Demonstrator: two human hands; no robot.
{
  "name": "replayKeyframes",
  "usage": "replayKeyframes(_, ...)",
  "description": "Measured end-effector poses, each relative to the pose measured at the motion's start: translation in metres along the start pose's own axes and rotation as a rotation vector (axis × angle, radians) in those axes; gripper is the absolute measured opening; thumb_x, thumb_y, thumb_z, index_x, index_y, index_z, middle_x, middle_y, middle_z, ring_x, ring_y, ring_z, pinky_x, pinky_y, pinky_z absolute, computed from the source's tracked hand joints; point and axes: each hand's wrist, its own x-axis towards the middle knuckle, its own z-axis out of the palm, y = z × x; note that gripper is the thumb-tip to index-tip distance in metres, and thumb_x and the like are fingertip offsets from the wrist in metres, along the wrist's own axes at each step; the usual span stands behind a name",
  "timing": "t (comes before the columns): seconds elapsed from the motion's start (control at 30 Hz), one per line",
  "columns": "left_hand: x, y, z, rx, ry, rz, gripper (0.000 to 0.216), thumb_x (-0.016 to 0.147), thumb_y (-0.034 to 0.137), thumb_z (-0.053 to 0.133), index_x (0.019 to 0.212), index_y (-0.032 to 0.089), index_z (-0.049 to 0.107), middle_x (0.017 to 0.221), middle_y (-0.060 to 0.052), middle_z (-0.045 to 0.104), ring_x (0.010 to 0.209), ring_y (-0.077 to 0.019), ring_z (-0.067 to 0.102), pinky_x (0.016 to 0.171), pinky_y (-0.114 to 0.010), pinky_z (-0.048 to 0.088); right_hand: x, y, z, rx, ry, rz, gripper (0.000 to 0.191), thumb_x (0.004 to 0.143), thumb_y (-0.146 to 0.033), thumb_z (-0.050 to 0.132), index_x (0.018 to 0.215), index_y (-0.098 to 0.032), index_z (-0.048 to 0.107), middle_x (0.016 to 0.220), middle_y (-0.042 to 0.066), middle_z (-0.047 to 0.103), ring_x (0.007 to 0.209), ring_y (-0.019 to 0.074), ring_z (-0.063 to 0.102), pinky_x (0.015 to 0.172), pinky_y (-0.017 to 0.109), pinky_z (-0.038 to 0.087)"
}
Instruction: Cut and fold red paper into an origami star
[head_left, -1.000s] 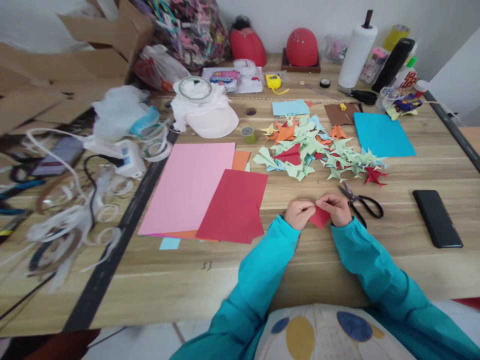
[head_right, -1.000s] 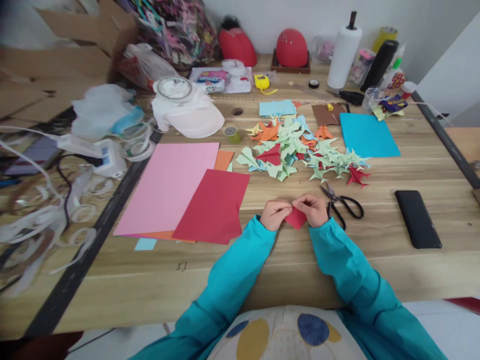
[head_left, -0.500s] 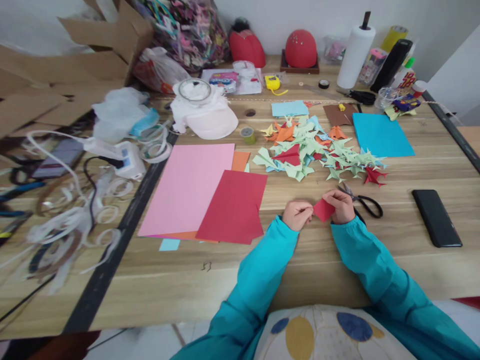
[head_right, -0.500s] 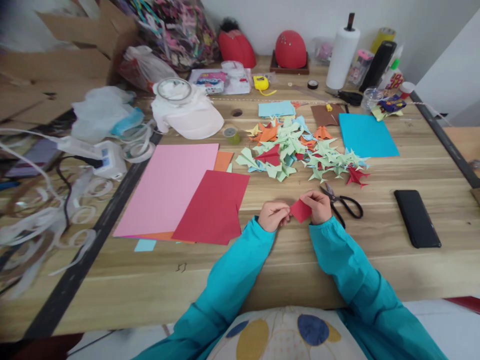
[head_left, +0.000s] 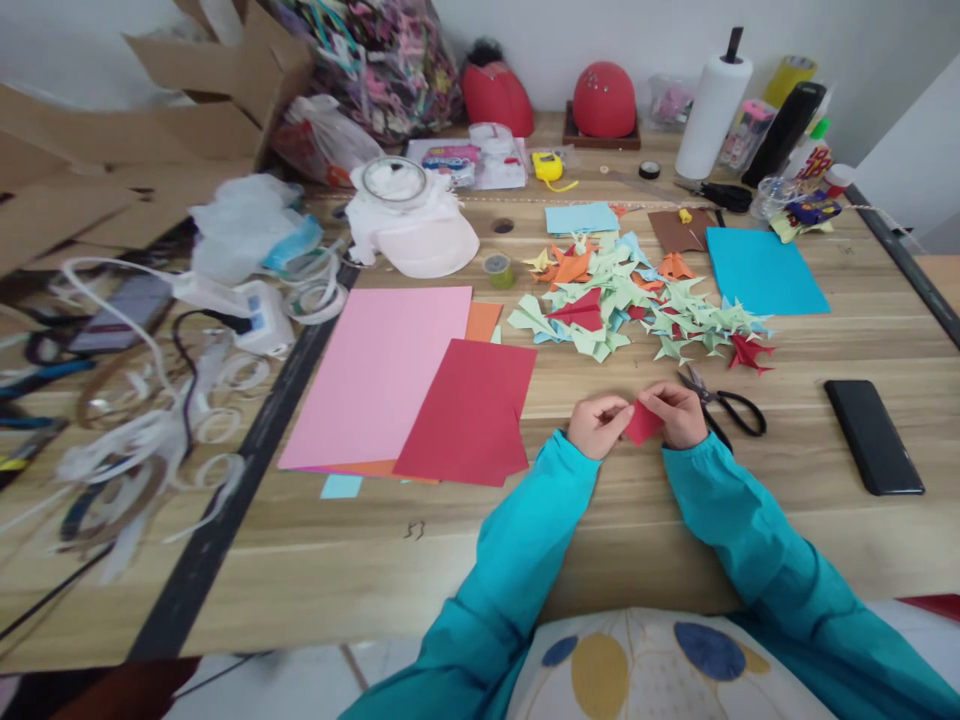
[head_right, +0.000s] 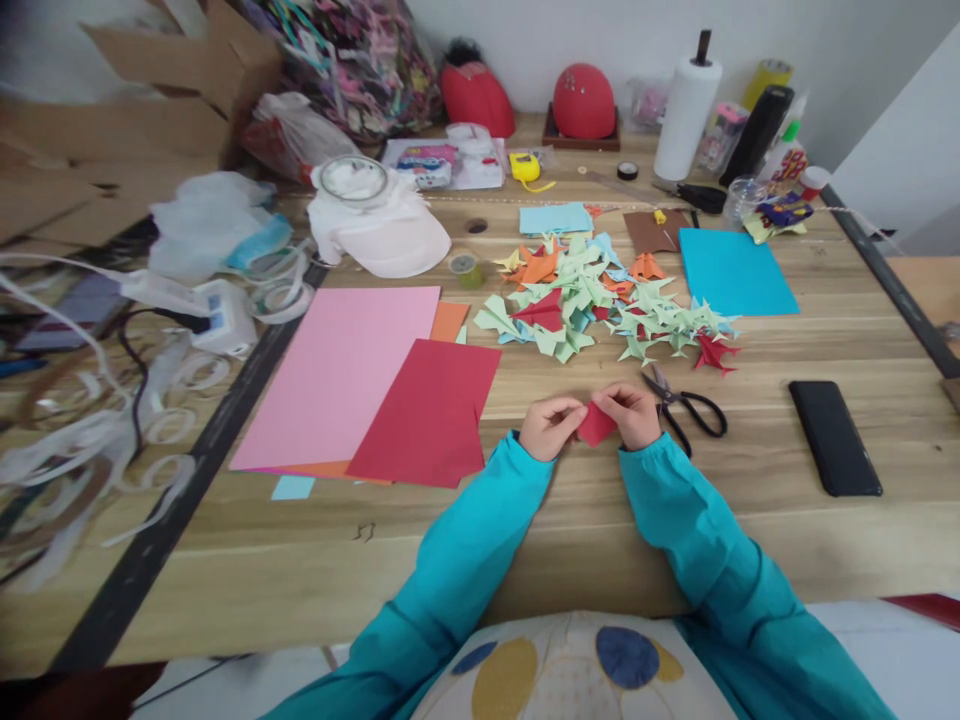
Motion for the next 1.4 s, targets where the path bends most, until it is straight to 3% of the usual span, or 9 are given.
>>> replayKeyframes(0.3, -0.002, 0.0073, 0.0004, 0.146, -0.043, 0.177, 0.03, 0.077, 0.034, 0.053, 0.059, 0.011, 0.061, 0.053, 0.0, 0.051, 0.043, -0.0063, 0.048, 0.041, -0.018, 0.039, -0.0027, -0.0054, 0.0015, 0.036, -0.138, 0.004, 0.018, 0.057, -0.033, 0.073, 0.059, -0.019, 0.063, 0.06, -0.002, 0.059, 0.051, 0.0111, 0.054, 0.049, 0.025, 0.043)
replayKeyframes(0.57, -0.0013, 0.0066, -0.0024, 0.277, -0.036, 0.279, 0.032, 0.079, 0.034, 0.05, 0.058, 0.013, 0.062, 0.049, -0.001, 0.05, 0.047, -0.0084, 0.047, 0.046, -0.02, 0.038, 0.0004, -0.0014, -0.0001, 0.04, -0.089, 0.001, 0.014, 0.055, -0.032, 0.074, 0.056, -0.02, 0.067, 0.063, 0.0, 0.059, 0.058, 0.0124, 0.054, 0.052, 0.026, 0.042)
replayKeyframes(0.73, -0.0006, 0.0057, -0.0022, 0.31, -0.028, 0.32, 0.029, 0.078, 0.031, 0.051, 0.059, 0.013, 0.063, 0.05, -0.001, 0.051, 0.048, -0.0093, 0.046, 0.048, -0.021, 0.037, -0.0005, -0.0009, -0.0015, 0.039, -0.109, -0.006, 0.01, 0.061, -0.031, 0.069, 0.059, -0.021, 0.07, 0.063, 0.0, 0.058, 0.057, 0.0126, 0.052, 0.052, 0.026, 0.04)
replayKeyframes(0.9, -0.0004, 0.0065, -0.0009, 0.281, -0.024, 0.314, 0.029, 0.078, 0.031, 0.051, 0.059, 0.014, 0.063, 0.05, -0.001, 0.052, 0.05, -0.0098, 0.048, 0.049, -0.022, 0.038, -0.0001, -0.0017, -0.0014, 0.037, -0.08, -0.024, 0.009, 0.06, -0.029, 0.068, 0.057, -0.021, 0.069, 0.062, 0.001, 0.058, 0.059, 0.014, 0.053, 0.054, 0.027, 0.041)
replayKeyframes(1.1, -0.0021, 0.0053, -0.0008, 0.212, 0.018, 0.244, 0.027, 0.076, 0.032, 0.053, 0.061, 0.013, 0.063, 0.052, -0.001, 0.051, 0.045, -0.0085, 0.047, 0.042, -0.02, 0.037, 0.0007, -0.0042, -0.0004, 0.103, 0.046, 0.09, 0.019, 0.059, -0.037, 0.067, 0.06, -0.018, 0.066, 0.055, 0.002, 0.059, 0.05, 0.0132, 0.051, 0.045, 0.025, 0.038)
replayKeyframes(1.23, -0.0022, 0.0052, -0.0006, 0.232, 0.053, 0.268, 0.023, 0.075, 0.029, 0.054, 0.06, 0.013, 0.061, 0.053, -0.002, 0.053, 0.048, -0.0092, 0.048, 0.046, -0.021, 0.038, -0.0006, -0.0014, -0.0009, 0.026, -0.023, 0.024, 0.017, 0.059, -0.034, 0.07, 0.062, -0.019, 0.064, 0.056, -0.001, 0.059, 0.049, 0.0112, 0.049, 0.047, 0.025, 0.037)
replayKeyframes(1.4, -0.0008, 0.0042, -0.0001, 0.26, 0.08, 0.296, 0.018, 0.074, 0.025, 0.053, 0.063, 0.013, 0.061, 0.057, -0.002, 0.054, 0.053, -0.0098, 0.048, 0.05, -0.022, 0.038, -0.0032, -0.0056, 0.0019, -0.101, -0.157, -0.156, 0.013, 0.062, -0.032, 0.07, 0.062, -0.02, 0.066, 0.064, 0.001, 0.058, 0.062, 0.0135, 0.052, 0.058, 0.028, 0.04)
